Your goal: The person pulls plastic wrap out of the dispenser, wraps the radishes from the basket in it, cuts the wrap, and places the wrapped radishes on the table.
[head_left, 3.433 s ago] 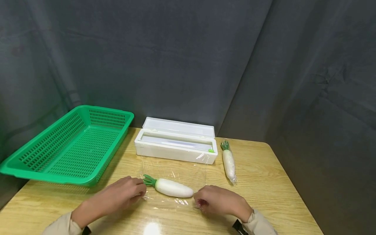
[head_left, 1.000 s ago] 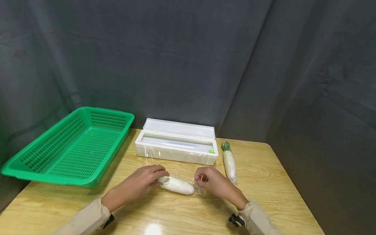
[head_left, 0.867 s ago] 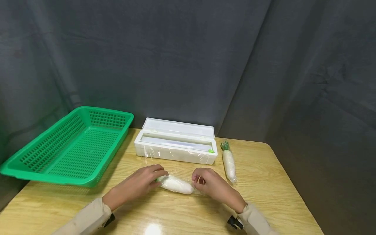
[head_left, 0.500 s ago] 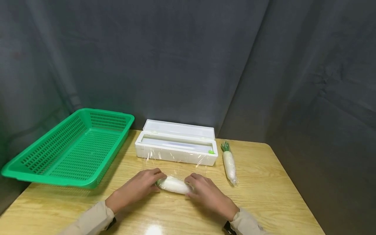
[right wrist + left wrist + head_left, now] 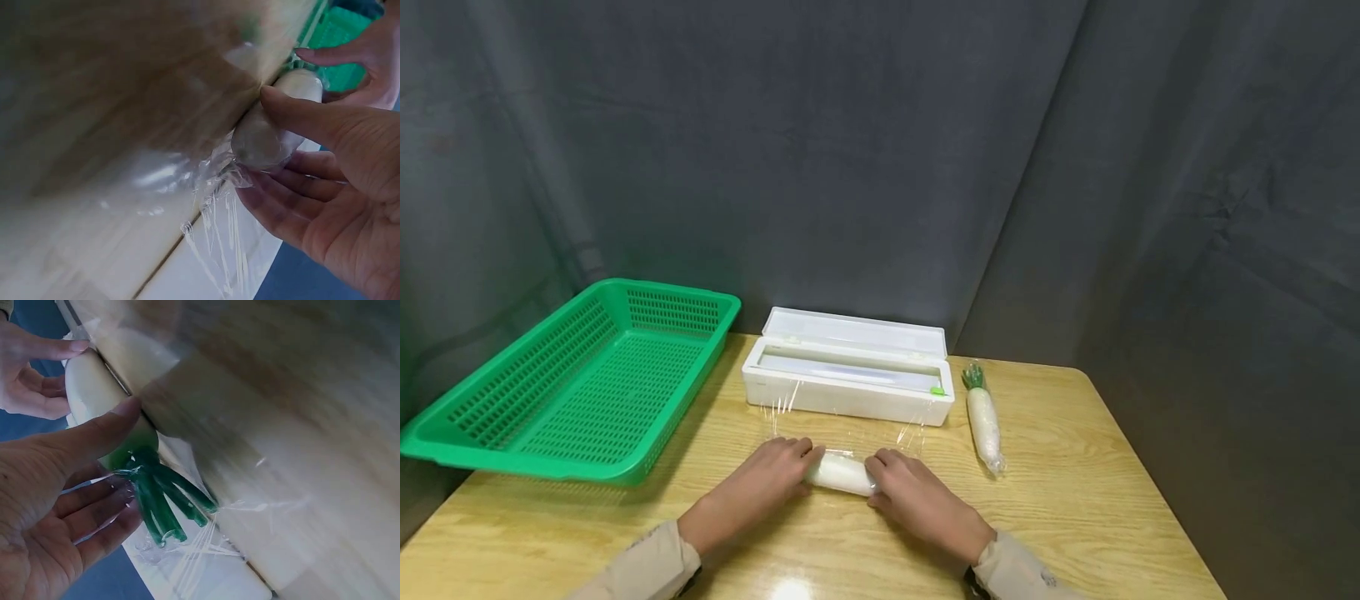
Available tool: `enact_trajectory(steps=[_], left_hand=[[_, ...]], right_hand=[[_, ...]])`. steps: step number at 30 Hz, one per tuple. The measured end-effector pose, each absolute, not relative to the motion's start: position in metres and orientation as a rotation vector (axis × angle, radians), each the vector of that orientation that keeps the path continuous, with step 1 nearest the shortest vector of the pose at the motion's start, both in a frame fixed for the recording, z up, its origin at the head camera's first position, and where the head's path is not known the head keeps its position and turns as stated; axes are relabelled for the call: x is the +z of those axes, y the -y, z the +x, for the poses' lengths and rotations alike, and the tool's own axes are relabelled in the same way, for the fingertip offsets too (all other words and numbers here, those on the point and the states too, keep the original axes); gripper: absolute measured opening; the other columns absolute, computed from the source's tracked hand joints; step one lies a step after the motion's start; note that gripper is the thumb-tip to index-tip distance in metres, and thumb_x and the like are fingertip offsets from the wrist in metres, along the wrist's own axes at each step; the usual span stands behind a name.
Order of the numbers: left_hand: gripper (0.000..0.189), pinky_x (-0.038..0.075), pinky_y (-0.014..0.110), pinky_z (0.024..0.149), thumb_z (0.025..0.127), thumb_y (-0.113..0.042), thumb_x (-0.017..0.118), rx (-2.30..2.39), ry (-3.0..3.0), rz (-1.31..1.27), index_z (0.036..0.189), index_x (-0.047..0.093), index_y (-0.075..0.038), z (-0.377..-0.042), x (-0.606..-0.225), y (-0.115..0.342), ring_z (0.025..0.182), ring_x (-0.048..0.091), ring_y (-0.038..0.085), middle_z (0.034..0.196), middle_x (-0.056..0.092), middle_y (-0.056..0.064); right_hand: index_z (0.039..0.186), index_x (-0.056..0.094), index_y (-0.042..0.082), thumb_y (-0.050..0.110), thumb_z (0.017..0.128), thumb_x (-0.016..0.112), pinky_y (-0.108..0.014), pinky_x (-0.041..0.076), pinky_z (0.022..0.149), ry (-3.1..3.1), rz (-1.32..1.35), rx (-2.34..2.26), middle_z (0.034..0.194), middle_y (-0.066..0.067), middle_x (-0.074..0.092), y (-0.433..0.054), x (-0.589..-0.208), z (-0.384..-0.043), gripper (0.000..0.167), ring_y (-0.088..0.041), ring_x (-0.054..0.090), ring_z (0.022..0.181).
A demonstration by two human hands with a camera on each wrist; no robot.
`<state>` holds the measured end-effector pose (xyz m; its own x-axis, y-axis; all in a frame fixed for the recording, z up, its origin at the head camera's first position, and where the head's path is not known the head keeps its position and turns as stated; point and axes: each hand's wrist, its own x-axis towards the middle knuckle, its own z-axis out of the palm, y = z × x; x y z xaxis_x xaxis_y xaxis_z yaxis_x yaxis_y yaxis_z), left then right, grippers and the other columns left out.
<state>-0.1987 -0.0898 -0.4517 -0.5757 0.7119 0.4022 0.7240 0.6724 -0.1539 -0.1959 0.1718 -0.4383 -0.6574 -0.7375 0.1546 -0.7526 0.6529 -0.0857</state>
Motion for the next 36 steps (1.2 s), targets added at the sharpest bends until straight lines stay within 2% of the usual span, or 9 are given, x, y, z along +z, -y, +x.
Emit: enact_trajectory(steps=[7, 12, 14, 17, 20, 27, 33, 36], left_hand=[[0.037, 0.056, 0.030, 0.063, 0.074, -0.014, 0.093, -0.122, 2.542, -1.110, 0.100, 0.070, -0.002, -0.209, -0.450, 0.089, 0.068, 0.063, 0.016, 0.084, 0.067, 0.005], [0.028, 0.054, 0.027, 0.061, 0.078, -0.016, 0.091, -0.215, 2.621, -1.136, 0.094, 0.071, -0.005, -0.218, -0.448, 0.089, 0.066, 0.061, 0.013, 0.082, 0.065, 0.003], [0.026, 0.053, 0.027, 0.061, 0.080, -0.018, 0.091, -0.270, 2.665, -1.138, 0.093, 0.072, -0.006, -0.219, -0.446, 0.088, 0.067, 0.060, 0.012, 0.082, 0.065, 0.002], [0.024, 0.052, 0.027, 0.063, 0.080, -0.018, 0.090, -0.354, 2.749, -1.123, 0.092, 0.073, -0.007, -0.220, -0.441, 0.087, 0.070, 0.059, 0.011, 0.083, 0.066, 0.002], [0.023, 0.051, 0.026, 0.063, 0.081, -0.018, 0.090, -0.419, 2.824, -1.088, 0.093, 0.074, -0.006, -0.220, -0.437, 0.087, 0.071, 0.057, 0.010, 0.085, 0.066, 0.002], [0.023, 0.043, 0.025, 0.062, 0.082, -0.020, 0.090, -0.447, 2.826, -1.051, 0.094, 0.075, -0.007, -0.226, -0.433, 0.087, 0.070, 0.045, 0.008, 0.088, 0.053, -0.001], [0.033, 0.051, 0.028, 0.061, 0.077, -0.016, 0.092, -0.389, 2.675, -1.057, 0.100, 0.072, -0.003, -0.225, -0.436, 0.085, 0.071, 0.056, 0.012, 0.089, 0.057, 0.003], [0.040, 0.056, 0.031, 0.066, 0.071, -0.013, 0.094, -0.281, 2.538, -1.071, 0.102, 0.070, -0.004, -0.221, -0.440, 0.082, 0.074, 0.063, 0.018, 0.092, 0.062, 0.006]], right_hand=[[0.106, 0.071, 0.006, 0.019, 0.093, 0.080, -0.016, 0.051, 0.068, 2.907, 1.319, 0.365, 0.096, 0.000, 0.067, -0.174, -0.429, -0.213, 0.020, -0.001, 0.054, 0.076], [0.107, 0.073, 0.004, 0.019, 0.094, 0.080, -0.017, 0.050, 0.065, 2.930, 1.348, 0.386, 0.097, -0.002, 0.067, -0.177, -0.424, -0.222, 0.022, -0.002, 0.054, 0.075], [0.117, 0.072, 0.003, 0.020, 0.094, 0.080, -0.020, 0.054, 0.070, 2.933, 1.318, 0.363, 0.106, -0.006, 0.069, -0.178, -0.423, -0.221, 0.030, -0.005, 0.058, 0.081], [0.136, 0.062, 0.002, 0.022, 0.092, 0.082, -0.028, 0.058, 0.083, 2.908, 1.261, 0.319, 0.120, -0.009, 0.066, -0.179, -0.423, -0.218, 0.052, -0.012, 0.062, 0.095], [0.140, 0.056, 0.005, 0.024, 0.089, 0.086, -0.034, 0.057, 0.089, 2.843, 1.231, 0.280, 0.122, -0.008, 0.062, -0.177, -0.426, -0.215, 0.063, -0.016, 0.061, 0.101], [0.118, 0.061, 0.009, 0.017, 0.091, 0.083, -0.029, 0.056, 0.085, 2.662, 1.305, 0.163, 0.111, -0.002, 0.064, -0.171, -0.436, -0.220, 0.036, -0.015, 0.063, 0.096], [0.115, 0.064, 0.008, 0.013, 0.094, 0.079, -0.028, 0.058, 0.084, 2.680, 1.313, 0.196, 0.112, -0.004, 0.070, -0.172, -0.437, -0.226, 0.027, -0.016, 0.067, 0.096], [0.114, 0.067, 0.007, 0.012, 0.094, 0.079, -0.024, 0.058, 0.080, 2.720, 1.316, 0.211, 0.110, -0.006, 0.072, -0.172, -0.435, -0.226, 0.025, -0.014, 0.069, 0.092]])
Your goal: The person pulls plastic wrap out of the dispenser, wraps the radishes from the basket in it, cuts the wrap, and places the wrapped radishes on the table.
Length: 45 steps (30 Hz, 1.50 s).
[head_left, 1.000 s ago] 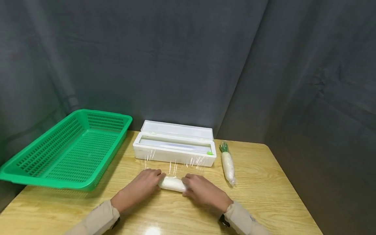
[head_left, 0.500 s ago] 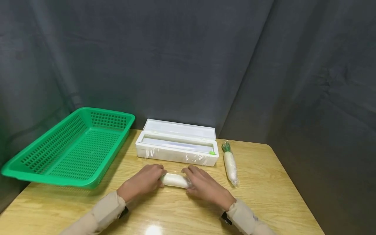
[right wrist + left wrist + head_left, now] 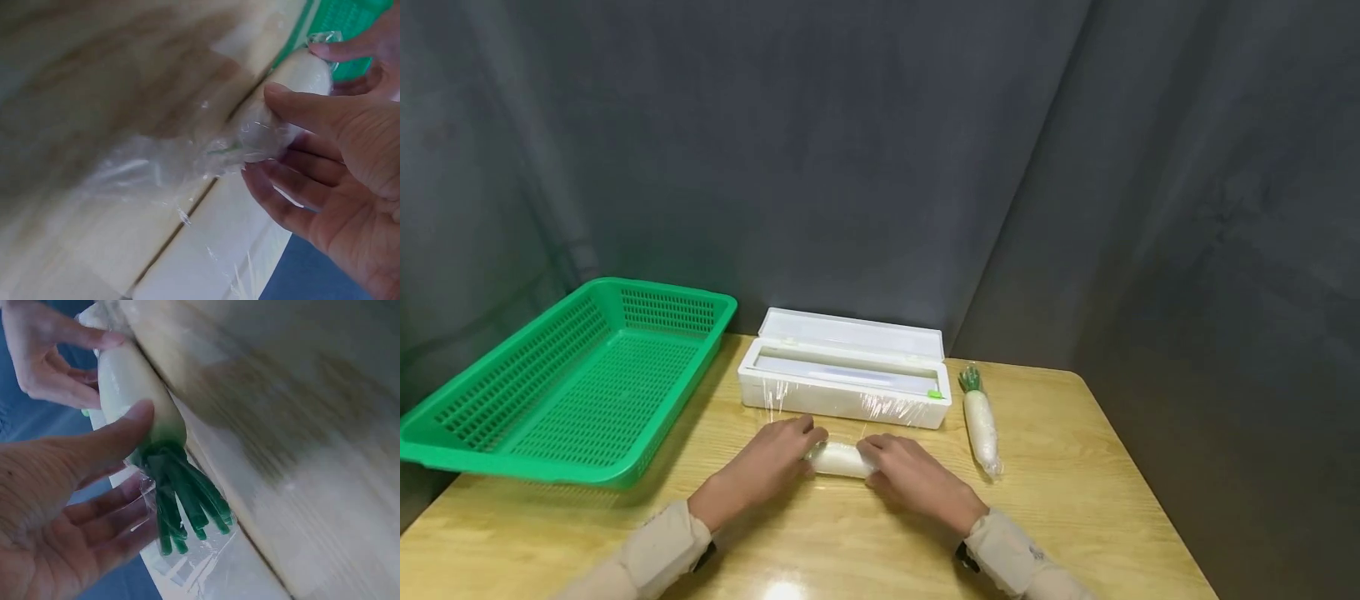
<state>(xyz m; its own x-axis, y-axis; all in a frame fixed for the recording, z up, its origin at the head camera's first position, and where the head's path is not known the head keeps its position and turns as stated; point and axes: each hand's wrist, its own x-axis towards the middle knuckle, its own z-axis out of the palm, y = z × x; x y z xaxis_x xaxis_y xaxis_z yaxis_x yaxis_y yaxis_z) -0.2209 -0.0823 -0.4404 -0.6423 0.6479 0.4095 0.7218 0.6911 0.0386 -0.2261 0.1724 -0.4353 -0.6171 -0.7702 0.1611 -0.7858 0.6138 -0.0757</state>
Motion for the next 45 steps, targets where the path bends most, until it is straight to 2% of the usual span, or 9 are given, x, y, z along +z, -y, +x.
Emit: enact_trajectory(steps=[4, 13, 19, 21, 25, 29, 37, 41, 45], left_hand=[[0.044, 0.060, 0.033, 0.076, 0.071, -0.008, 0.094, -0.206, 2.442, -1.110, 0.108, 0.070, -0.005, -0.212, -0.442, 0.072, 0.088, 0.069, 0.022, 0.104, 0.067, 0.008], [0.039, 0.060, 0.032, 0.070, 0.075, -0.004, 0.092, -0.251, 2.456, -1.090, 0.108, 0.071, -0.005, -0.224, -0.445, 0.063, 0.090, 0.070, 0.020, 0.104, 0.070, 0.007], [0.037, 0.061, 0.033, 0.071, 0.076, -0.007, 0.092, -0.285, 2.496, -1.110, 0.108, 0.073, -0.003, -0.228, -0.446, 0.061, 0.090, 0.071, 0.022, 0.107, 0.071, 0.009], [0.038, 0.062, 0.033, 0.072, 0.076, -0.007, 0.092, -0.287, 2.509, -1.107, 0.109, 0.073, -0.002, -0.229, -0.448, 0.062, 0.092, 0.072, 0.023, 0.108, 0.072, 0.010], [0.038, 0.060, 0.033, 0.068, 0.074, -0.004, 0.093, -0.294, 2.511, -1.092, 0.104, 0.071, -0.004, -0.235, -0.450, 0.062, 0.087, 0.070, 0.021, 0.103, 0.070, 0.007], [0.035, 0.057, 0.030, 0.066, 0.073, -0.003, 0.093, -0.326, 2.510, -1.119, 0.099, 0.070, -0.005, -0.243, -0.448, 0.061, 0.081, 0.069, 0.019, 0.098, 0.069, 0.005], [0.026, 0.053, 0.024, 0.063, 0.076, -0.003, 0.090, -0.423, 2.617, -1.140, 0.096, 0.073, -0.005, -0.250, -0.438, 0.064, 0.073, 0.063, 0.012, 0.091, 0.067, 0.004], [0.028, 0.053, 0.025, 0.064, 0.075, -0.002, 0.090, -0.367, 2.637, -1.143, 0.096, 0.072, -0.005, -0.248, -0.433, 0.063, 0.076, 0.062, 0.014, 0.091, 0.067, 0.005], [0.034, 0.056, 0.030, 0.077, 0.073, -0.007, 0.094, -0.154, 2.556, -1.148, 0.097, 0.071, -0.004, -0.242, -0.431, 0.060, 0.091, 0.062, 0.021, 0.097, 0.067, 0.007]], right_hand=[[0.114, 0.069, 0.006, 0.011, 0.093, 0.079, -0.020, 0.056, 0.075, 2.758, 1.320, 0.196, 0.107, -0.007, 0.074, -0.173, -0.433, -0.226, 0.024, -0.012, 0.068, 0.087], [0.116, 0.072, 0.006, 0.010, 0.093, 0.078, -0.023, 0.056, 0.079, 2.763, 1.330, 0.260, 0.111, -0.007, 0.072, -0.175, -0.425, -0.238, 0.023, -0.015, 0.067, 0.095], [0.137, 0.063, -0.001, 0.020, 0.089, 0.086, -0.041, 0.055, 0.099, 2.778, 1.213, 0.114, 0.127, -0.014, 0.066, -0.182, -0.424, -0.227, 0.057, -0.027, 0.063, 0.117], [0.135, 0.062, -0.001, 0.020, 0.085, 0.089, -0.043, 0.054, 0.100, 2.738, 1.185, 0.065, 0.126, -0.013, 0.064, -0.185, -0.426, -0.223, 0.061, -0.028, 0.062, 0.117], [0.114, 0.064, 0.004, 0.012, 0.080, 0.091, -0.036, 0.058, 0.083, 2.608, 1.128, 0.014, 0.105, -0.007, 0.063, -0.187, -0.432, -0.222, 0.044, -0.021, 0.064, 0.097], [0.101, 0.064, 0.002, 0.006, 0.084, 0.087, -0.029, 0.057, 0.069, 2.611, 1.102, 0.059, 0.093, -0.006, 0.062, -0.191, -0.437, -0.224, 0.028, -0.020, 0.065, 0.084], [0.098, 0.065, 0.002, 0.001, 0.096, 0.071, -0.020, 0.058, 0.072, 2.722, 1.229, 0.236, 0.091, -0.008, 0.070, -0.195, -0.438, -0.237, 0.006, -0.015, 0.070, 0.087], [0.099, 0.066, 0.004, 0.008, 0.095, 0.074, -0.019, 0.057, 0.074, 2.736, 1.264, 0.198, 0.093, -0.007, 0.072, -0.194, -0.439, -0.240, 0.010, -0.013, 0.071, 0.087], [0.105, 0.067, 0.004, 0.013, 0.095, 0.075, -0.019, 0.056, 0.072, 2.705, 1.268, -0.006, 0.094, -0.007, 0.072, -0.190, -0.441, -0.239, 0.016, -0.016, 0.071, 0.086]])
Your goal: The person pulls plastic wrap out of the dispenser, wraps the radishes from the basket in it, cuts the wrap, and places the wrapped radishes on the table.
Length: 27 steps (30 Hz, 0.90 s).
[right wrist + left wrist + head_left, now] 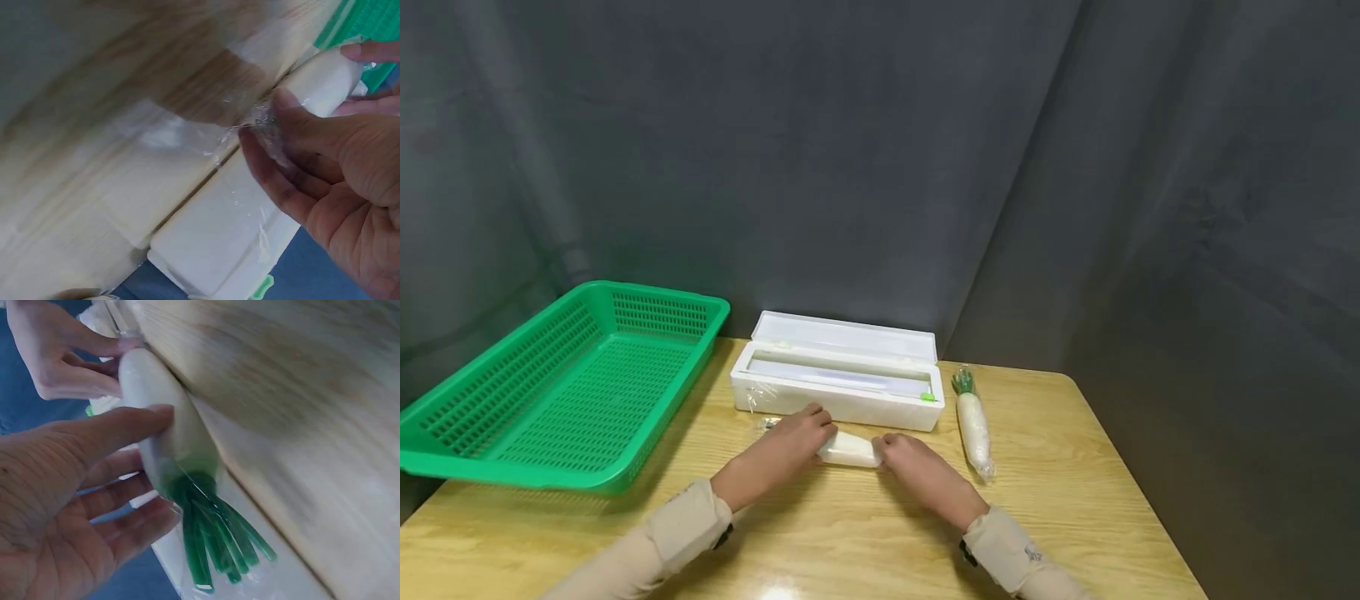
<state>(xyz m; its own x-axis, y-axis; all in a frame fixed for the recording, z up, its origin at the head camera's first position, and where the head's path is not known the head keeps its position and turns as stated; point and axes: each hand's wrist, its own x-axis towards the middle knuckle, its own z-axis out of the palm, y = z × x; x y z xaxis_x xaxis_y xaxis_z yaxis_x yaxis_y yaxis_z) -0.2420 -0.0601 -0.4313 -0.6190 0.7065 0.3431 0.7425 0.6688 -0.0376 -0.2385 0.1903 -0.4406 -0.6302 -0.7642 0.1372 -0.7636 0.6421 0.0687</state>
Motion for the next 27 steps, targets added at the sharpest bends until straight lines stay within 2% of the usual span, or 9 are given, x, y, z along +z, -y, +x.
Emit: enact_trajectory(steps=[3, 7, 11, 15, 19, 23, 27], left_hand=[[0.042, 0.056, 0.033, 0.081, 0.069, -0.007, 0.096, -0.070, 2.476, -1.141, 0.102, 0.071, -0.004, -0.238, -0.434, 0.059, 0.095, 0.061, 0.023, 0.101, 0.066, 0.007], [0.050, 0.057, 0.033, 0.075, 0.067, -0.004, 0.096, -0.108, 2.425, -1.141, 0.109, 0.068, -0.006, -0.239, -0.439, 0.059, 0.088, 0.063, 0.021, 0.101, 0.065, 0.005], [0.045, 0.057, 0.031, 0.069, 0.068, -0.004, 0.095, -0.135, 2.408, -1.133, 0.105, 0.069, -0.006, -0.244, -0.443, 0.058, 0.082, 0.064, 0.020, 0.095, 0.065, 0.005], [0.039, 0.057, 0.030, 0.067, 0.070, -0.008, 0.095, -0.195, 2.469, -1.128, 0.102, 0.073, -0.005, -0.248, -0.443, 0.060, 0.078, 0.065, 0.020, 0.091, 0.064, 0.005], [0.039, 0.057, 0.027, 0.068, 0.072, -0.006, 0.094, -0.313, 2.540, -1.131, 0.107, 0.076, -0.005, -0.252, -0.442, 0.065, 0.079, 0.068, 0.018, 0.093, 0.068, 0.006], [0.042, 0.057, 0.026, 0.069, 0.073, -0.006, 0.094, -0.375, 2.576, -1.137, 0.112, 0.078, -0.005, -0.256, -0.441, 0.067, 0.080, 0.069, 0.018, 0.095, 0.072, 0.008], [0.045, 0.058, 0.030, 0.072, 0.074, -0.009, 0.094, -0.396, 2.617, -1.131, 0.115, 0.078, -0.004, -0.259, -0.439, 0.068, 0.080, 0.069, 0.019, 0.095, 0.073, 0.008]], right_hand=[[0.109, 0.069, 0.003, 0.016, 0.096, 0.075, -0.020, 0.057, 0.072, 2.691, 1.244, -0.114, 0.095, -0.008, 0.072, -0.188, -0.441, -0.238, 0.019, -0.017, 0.071, 0.086], [0.112, 0.068, 0.003, 0.014, 0.096, 0.075, -0.021, 0.057, 0.073, 2.706, 1.216, -0.127, 0.098, -0.008, 0.071, -0.187, -0.439, -0.236, 0.021, -0.017, 0.071, 0.088], [0.115, 0.064, 0.001, 0.007, 0.095, 0.077, -0.024, 0.059, 0.075, 2.704, 1.195, -0.089, 0.103, -0.010, 0.070, -0.189, -0.437, -0.233, 0.025, -0.019, 0.070, 0.093], [0.121, 0.063, 0.000, 0.001, 0.089, 0.080, -0.029, 0.059, 0.085, 2.630, 1.137, -0.052, 0.111, -0.011, 0.067, -0.191, -0.438, -0.233, 0.036, -0.023, 0.065, 0.103], [0.110, 0.068, 0.003, -0.002, 0.087, 0.081, -0.029, 0.059, 0.084, 2.564, 1.104, 0.039, 0.106, -0.008, 0.066, -0.193, -0.440, -0.237, 0.027, -0.021, 0.064, 0.100], [0.101, 0.067, 0.007, -0.003, 0.095, 0.072, -0.027, 0.058, 0.082, 2.618, 1.147, 0.246, 0.100, -0.005, 0.068, -0.197, -0.442, -0.243, 0.012, -0.017, 0.066, 0.096], [0.097, 0.065, 0.008, -0.003, 0.101, 0.064, -0.028, 0.056, 0.081, 2.677, 1.187, 0.482, 0.096, -0.003, 0.066, -0.201, -0.444, -0.249, 0.011, -0.014, 0.063, 0.092]])
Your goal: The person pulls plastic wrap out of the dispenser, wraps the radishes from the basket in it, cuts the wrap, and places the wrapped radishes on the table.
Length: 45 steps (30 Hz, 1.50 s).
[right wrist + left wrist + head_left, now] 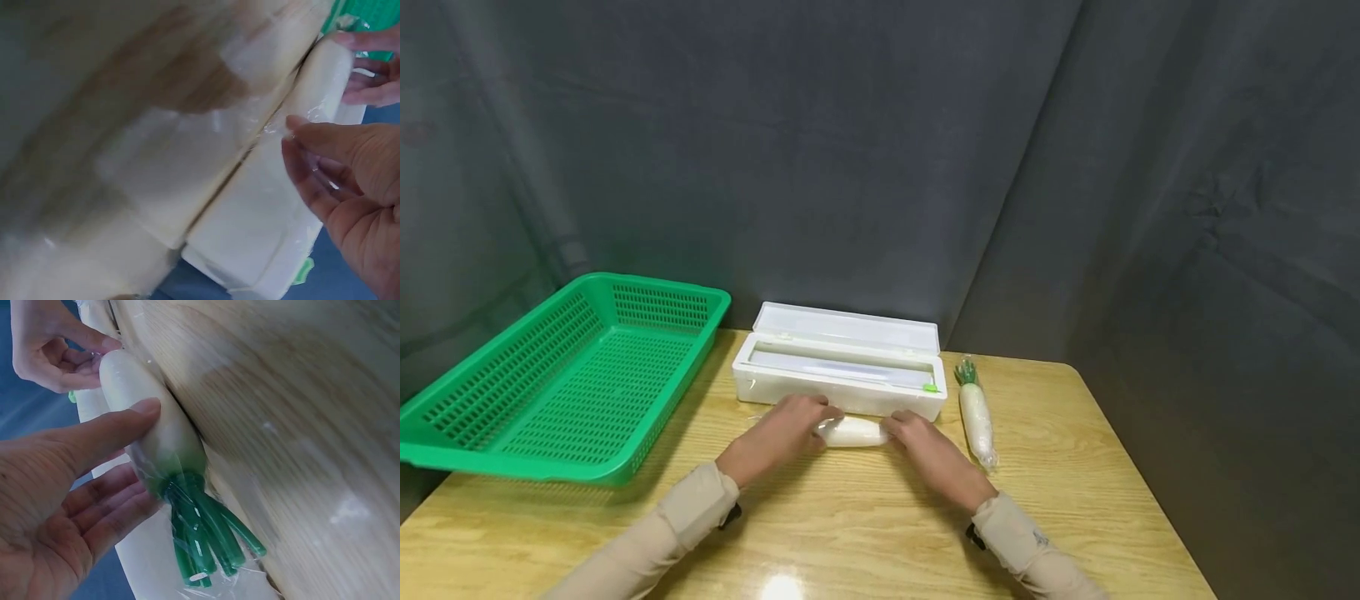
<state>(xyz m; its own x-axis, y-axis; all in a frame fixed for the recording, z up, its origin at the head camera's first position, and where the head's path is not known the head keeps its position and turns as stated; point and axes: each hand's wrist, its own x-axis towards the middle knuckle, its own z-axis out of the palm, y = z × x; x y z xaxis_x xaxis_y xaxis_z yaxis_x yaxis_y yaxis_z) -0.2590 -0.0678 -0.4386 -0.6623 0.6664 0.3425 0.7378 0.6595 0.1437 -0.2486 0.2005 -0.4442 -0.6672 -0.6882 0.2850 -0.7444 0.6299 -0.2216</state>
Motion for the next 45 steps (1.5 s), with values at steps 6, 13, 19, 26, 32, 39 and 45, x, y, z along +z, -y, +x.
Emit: enact_trajectory(steps=[6, 13, 19, 26, 32, 39, 45], left_hand=[[0.045, 0.058, 0.032, 0.071, 0.075, -0.009, 0.094, -0.434, 2.628, -1.132, 0.116, 0.078, -0.004, -0.259, -0.438, 0.071, 0.080, 0.070, 0.019, 0.096, 0.074, 0.008], [0.039, 0.057, 0.032, 0.067, 0.071, -0.007, 0.094, -0.336, 2.533, -1.150, 0.107, 0.078, -0.004, -0.258, -0.439, 0.066, 0.076, 0.068, 0.019, 0.090, 0.071, 0.007], [0.033, 0.055, 0.032, 0.065, 0.076, -0.009, 0.092, -0.294, 2.599, -1.115, 0.105, 0.077, -0.006, -0.254, -0.435, 0.064, 0.077, 0.066, 0.019, 0.090, 0.069, 0.006], [0.013, 0.053, 0.032, 0.059, 0.086, -0.012, 0.086, -0.279, 2.561, -1.096, 0.091, 0.074, -0.010, -0.252, -0.433, 0.061, 0.071, 0.064, 0.018, 0.082, 0.067, 0.004], [0.015, 0.052, 0.033, 0.055, 0.089, -0.004, 0.079, -0.260, 2.439, -1.093, 0.080, 0.069, -0.011, -0.251, -0.436, 0.054, 0.069, 0.064, 0.019, 0.079, 0.066, 0.002], [0.010, 0.055, 0.031, 0.064, 0.088, -0.010, 0.084, -0.168, 2.342, -1.099, 0.085, 0.075, -0.013, -0.257, -0.431, 0.036, 0.075, 0.068, 0.018, 0.085, 0.071, 0.000], [0.005, 0.056, 0.031, 0.071, 0.093, -0.012, 0.080, -0.156, 2.310, -1.130, 0.097, 0.078, -0.014, -0.267, -0.422, 0.010, 0.082, 0.072, 0.015, 0.094, 0.077, -0.001]], right_hand=[[0.087, 0.064, 0.005, -0.009, 0.096, 0.067, -0.026, 0.052, 0.073, 2.645, 1.230, 0.585, 0.085, -0.005, 0.062, -0.201, -0.444, -0.253, 0.018, -0.014, 0.057, 0.081], [0.110, 0.075, 0.001, 0.013, 0.088, 0.085, -0.037, 0.060, 0.084, 2.604, 0.994, 0.400, 0.108, -0.008, 0.069, -0.205, -0.430, -0.247, 0.027, -0.024, 0.068, 0.100], [0.112, 0.071, -0.004, 0.015, 0.089, 0.084, -0.043, 0.059, 0.078, 2.473, 0.627, 0.635, 0.107, -0.016, 0.066, -0.223, -0.427, -0.257, 0.032, -0.030, 0.064, 0.096], [0.148, 0.048, -0.013, 0.026, 0.094, 0.079, -0.063, 0.039, 0.115, 2.635, 0.458, 0.964, 0.155, -0.034, 0.042, -0.236, -0.434, -0.275, 0.073, -0.051, 0.037, 0.148], [0.146, 0.047, -0.017, 0.020, 0.097, 0.076, -0.059, 0.041, 0.114, 2.652, 0.470, 1.045, 0.160, -0.035, 0.037, -0.239, -0.440, -0.277, 0.068, -0.051, 0.037, 0.148], [0.144, 0.051, -0.015, 0.019, 0.095, 0.078, -0.055, 0.043, 0.113, 2.636, 0.465, 1.070, 0.157, -0.035, 0.041, -0.240, -0.440, -0.275, 0.065, -0.050, 0.041, 0.146], [0.140, 0.054, -0.017, 0.019, 0.094, 0.079, -0.055, 0.049, 0.108, 2.616, 0.475, 1.033, 0.154, -0.037, 0.044, -0.237, -0.437, -0.279, 0.064, -0.050, 0.051, 0.138]])
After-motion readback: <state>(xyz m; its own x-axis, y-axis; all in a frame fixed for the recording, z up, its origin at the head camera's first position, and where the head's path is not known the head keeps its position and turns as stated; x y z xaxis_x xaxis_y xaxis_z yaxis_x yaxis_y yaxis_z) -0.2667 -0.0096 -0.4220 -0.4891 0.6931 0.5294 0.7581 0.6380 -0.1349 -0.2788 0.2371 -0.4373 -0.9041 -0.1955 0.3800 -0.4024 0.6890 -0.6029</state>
